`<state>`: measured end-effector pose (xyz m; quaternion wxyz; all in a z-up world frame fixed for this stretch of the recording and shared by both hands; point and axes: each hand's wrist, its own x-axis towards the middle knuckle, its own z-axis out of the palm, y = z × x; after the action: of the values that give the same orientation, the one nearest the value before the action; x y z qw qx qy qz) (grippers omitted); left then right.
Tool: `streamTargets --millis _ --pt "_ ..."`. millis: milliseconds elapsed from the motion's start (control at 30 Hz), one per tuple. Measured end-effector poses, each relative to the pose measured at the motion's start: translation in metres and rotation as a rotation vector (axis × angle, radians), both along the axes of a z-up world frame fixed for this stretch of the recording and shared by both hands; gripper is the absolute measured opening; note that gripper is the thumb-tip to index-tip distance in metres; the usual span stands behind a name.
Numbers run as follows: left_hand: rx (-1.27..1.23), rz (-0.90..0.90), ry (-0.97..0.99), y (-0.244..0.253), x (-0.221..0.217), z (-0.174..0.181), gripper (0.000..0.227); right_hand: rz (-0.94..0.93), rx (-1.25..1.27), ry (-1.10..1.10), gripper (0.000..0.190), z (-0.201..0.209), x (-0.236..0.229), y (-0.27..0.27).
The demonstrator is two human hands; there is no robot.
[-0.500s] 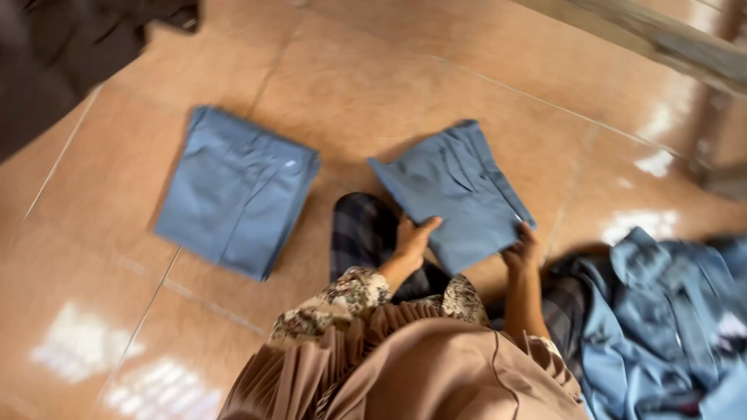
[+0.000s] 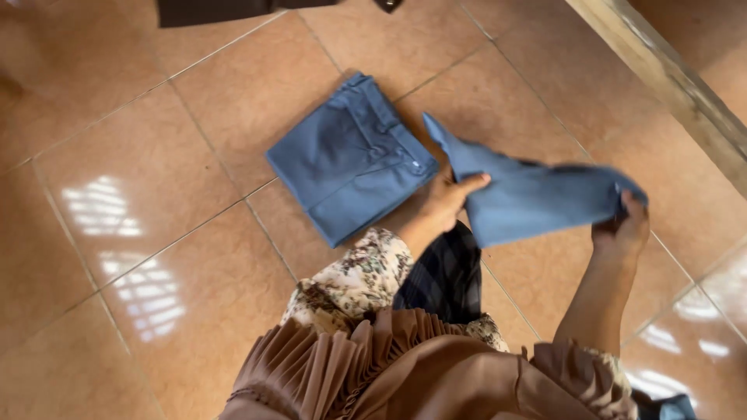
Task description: Folding blue pants and stacking them neatly on the floor.
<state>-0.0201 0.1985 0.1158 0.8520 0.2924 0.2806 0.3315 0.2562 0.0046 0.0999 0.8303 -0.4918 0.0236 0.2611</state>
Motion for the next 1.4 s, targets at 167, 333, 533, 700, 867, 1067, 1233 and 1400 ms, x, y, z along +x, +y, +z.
streamTargets --millis 167,333,533,700,867,1067,1233,1400 --pt "0.085 0.283 -0.012 0.091 -0.107 0.025 0.046 0.261 0.186 -0.067 0.028 0.031 -0.051 0.181" --pt "0.089 0.496 0.275 0.119 -0.202 -0.059 0.071 0.393 -0.016 -0.041 0.048 -0.105 -0.112 0.285" --pt "-0.232 0.436 0.650 0.106 -0.262 -0.273 0.072 0.337 -0.488 0.052 0.081 -0.235 -0.162 0.277" --pt "-0.214 0.426 0.841 0.102 -0.259 -0.290 0.063 0.374 -0.615 -0.139 0.079 -0.216 -0.169 0.276" --pt "-0.037 0.580 0.960 0.089 -0.256 -0.219 0.063 0.437 -1.007 -0.595 0.072 -0.196 -0.172 0.269" --pt "0.783 0.463 1.631 0.103 -0.224 -0.125 0.062 0.450 -1.129 -1.714 0.075 -0.118 -0.236 0.268" --pt "1.366 0.186 1.735 0.108 -0.192 -0.145 0.069 0.784 -0.934 -1.938 0.074 -0.134 -0.268 0.270" --pt "1.422 0.158 1.776 0.116 -0.182 -0.160 0.071 0.889 -0.962 -1.877 0.075 -0.135 -0.276 0.273"
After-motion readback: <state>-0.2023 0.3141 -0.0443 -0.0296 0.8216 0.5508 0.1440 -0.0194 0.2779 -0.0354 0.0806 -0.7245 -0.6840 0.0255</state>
